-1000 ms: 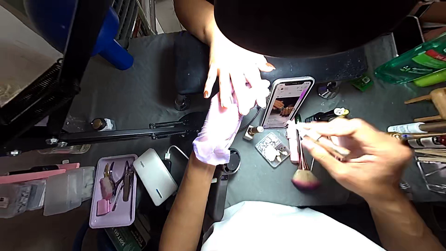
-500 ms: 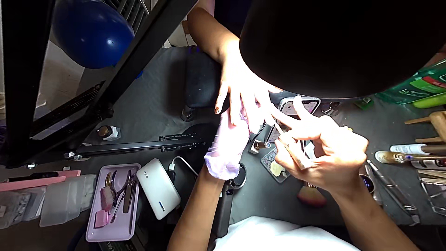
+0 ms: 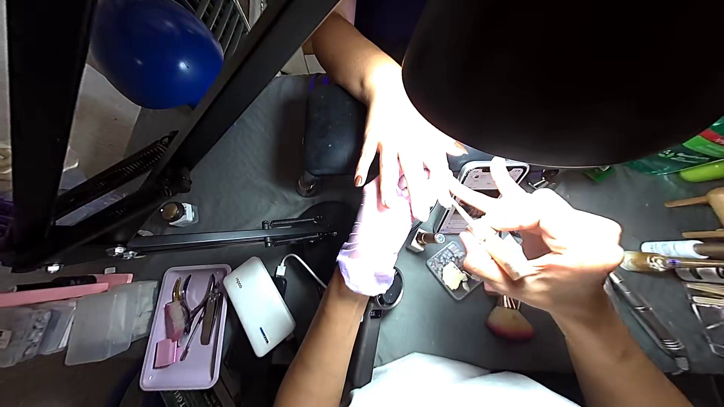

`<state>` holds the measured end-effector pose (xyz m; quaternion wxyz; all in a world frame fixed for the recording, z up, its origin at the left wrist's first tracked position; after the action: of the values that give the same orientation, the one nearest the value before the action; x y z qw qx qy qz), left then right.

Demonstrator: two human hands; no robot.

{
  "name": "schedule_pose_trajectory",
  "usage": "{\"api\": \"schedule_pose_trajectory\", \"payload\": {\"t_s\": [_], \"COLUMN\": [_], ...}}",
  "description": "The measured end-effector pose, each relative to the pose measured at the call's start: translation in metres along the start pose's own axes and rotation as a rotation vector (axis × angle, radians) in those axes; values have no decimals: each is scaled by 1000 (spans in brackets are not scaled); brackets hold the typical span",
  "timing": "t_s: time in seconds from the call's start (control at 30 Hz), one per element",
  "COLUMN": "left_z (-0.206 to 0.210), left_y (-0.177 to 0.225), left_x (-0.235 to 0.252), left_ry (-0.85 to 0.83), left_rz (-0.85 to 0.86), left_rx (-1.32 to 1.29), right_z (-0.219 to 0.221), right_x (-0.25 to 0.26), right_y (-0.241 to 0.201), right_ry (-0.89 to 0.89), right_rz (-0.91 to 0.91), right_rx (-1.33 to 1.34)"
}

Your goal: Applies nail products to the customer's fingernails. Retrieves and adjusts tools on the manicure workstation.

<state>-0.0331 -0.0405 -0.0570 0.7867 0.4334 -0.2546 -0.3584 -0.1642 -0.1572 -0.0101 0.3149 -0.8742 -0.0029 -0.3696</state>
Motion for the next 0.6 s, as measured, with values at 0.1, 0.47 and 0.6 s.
{"api": "schedule_pose_trajectory", "payload": {"t_s": [0.1, 0.47, 0.6], "left_z": [0, -2, -2], "left_y": [1, 0, 0], "left_x": [-1, -4, -4], "left_ry": [-13, -27, -28], "left_rz": [3, 9, -1], "left_rx": [-8, -42, -20], "right_z": [2, 2, 2], "right_x": [1, 2, 3], "right_y": [-1, 0, 1], "right_ry": [-5, -16, -11], "right_rz": [-12, -16, -14], "right_rx": [-32, -4, 0]}}
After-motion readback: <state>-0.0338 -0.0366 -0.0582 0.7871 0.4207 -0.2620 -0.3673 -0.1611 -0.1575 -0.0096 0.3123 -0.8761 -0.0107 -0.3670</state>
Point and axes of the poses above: each hand's wrist, its own x-axis towards the middle knuckle, its own z-axis out of the palm, y = z × x, the point moved 5 cm from there along x, towards the middle knuckle, and after that the axes turned 4 degrees about -y, right-handed, at the moved point
